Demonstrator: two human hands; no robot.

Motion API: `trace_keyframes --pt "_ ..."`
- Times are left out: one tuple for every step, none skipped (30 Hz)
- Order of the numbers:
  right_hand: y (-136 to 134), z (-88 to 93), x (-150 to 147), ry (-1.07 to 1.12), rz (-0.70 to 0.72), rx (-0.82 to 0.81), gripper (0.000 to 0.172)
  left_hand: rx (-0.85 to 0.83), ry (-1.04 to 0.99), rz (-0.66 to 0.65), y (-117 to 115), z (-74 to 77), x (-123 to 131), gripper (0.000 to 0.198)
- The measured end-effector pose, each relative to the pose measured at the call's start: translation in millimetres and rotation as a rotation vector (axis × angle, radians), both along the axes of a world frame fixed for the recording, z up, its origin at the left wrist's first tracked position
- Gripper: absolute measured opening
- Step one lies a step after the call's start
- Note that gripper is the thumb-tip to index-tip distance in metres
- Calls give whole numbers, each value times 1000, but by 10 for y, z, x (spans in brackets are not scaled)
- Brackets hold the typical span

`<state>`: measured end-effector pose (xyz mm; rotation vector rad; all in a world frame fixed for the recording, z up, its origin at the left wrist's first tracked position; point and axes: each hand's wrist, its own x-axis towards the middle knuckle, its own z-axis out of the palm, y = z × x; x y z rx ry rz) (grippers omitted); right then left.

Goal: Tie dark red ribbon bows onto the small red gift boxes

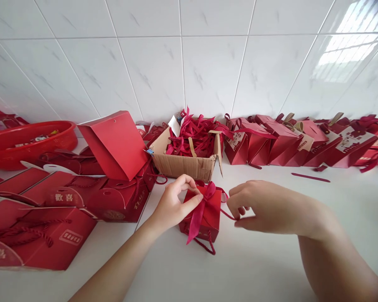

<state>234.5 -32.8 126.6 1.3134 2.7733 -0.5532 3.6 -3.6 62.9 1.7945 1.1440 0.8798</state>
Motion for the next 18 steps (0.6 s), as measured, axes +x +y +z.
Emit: trace_keyframes --pt "0 0 2 -12 -13 -48 17 -17 -27 -18 12 14 -12 15" --pt "4 3 8 -12 -29 -93 22 -31 -39 -38 25 27 -30 12" --pt "14 8 17 0 -46 -126 28 -38 -37 -61 38 40 -54 9" --pt "34 11 26 23 -63 -134 32 -38 -22 -87 50 50 -83 6" --pt "62 8 32 61 -80 -119 34 -29 -1 -112 61 58 -115 6" --pt "101 -5 33 112 -98 -85 33 -11 26 -135 71 63 -147 7" --pt "148 -28 28 173 -125 -41 31 14 54 -156 79 64 -177 9" --pt "201 -63 15 241 -154 6 27 43 80 -175 86 62 -203 10" --pt "256 -107 -6 313 -177 41 22 71 107 -193 92 58 -223 11" --pt "310 -155 -34 386 -190 59 16 97 130 -208 98 53 -239 11" --pt "358 -204 -65 446 -175 66 15 119 152 -221 104 47 -250 11" --pt "399 -250 -97 493 -135 63 17 135 170 -230 109 42 -258 11" --pt "431 -289 -127 527 -76 58 20 143 186 -232 114 38 -263 12" --pt "453 -319 -153 547 -8 54 23 143 200 -231 119 36 -267 13" --pt "468 -342 -172 557 56 52 24 134 209 -228 123 36 -270 15" --pt "476 -357 -183 556 108 53 25 117 212 -223 127 38 -272 16" --pt "481 -367 -187 545 144 53 25 95 210 -218 131 41 -274 17" --pt "483 -374 -185 524 162 49 25 75 202 -216 136 43 -273 18"
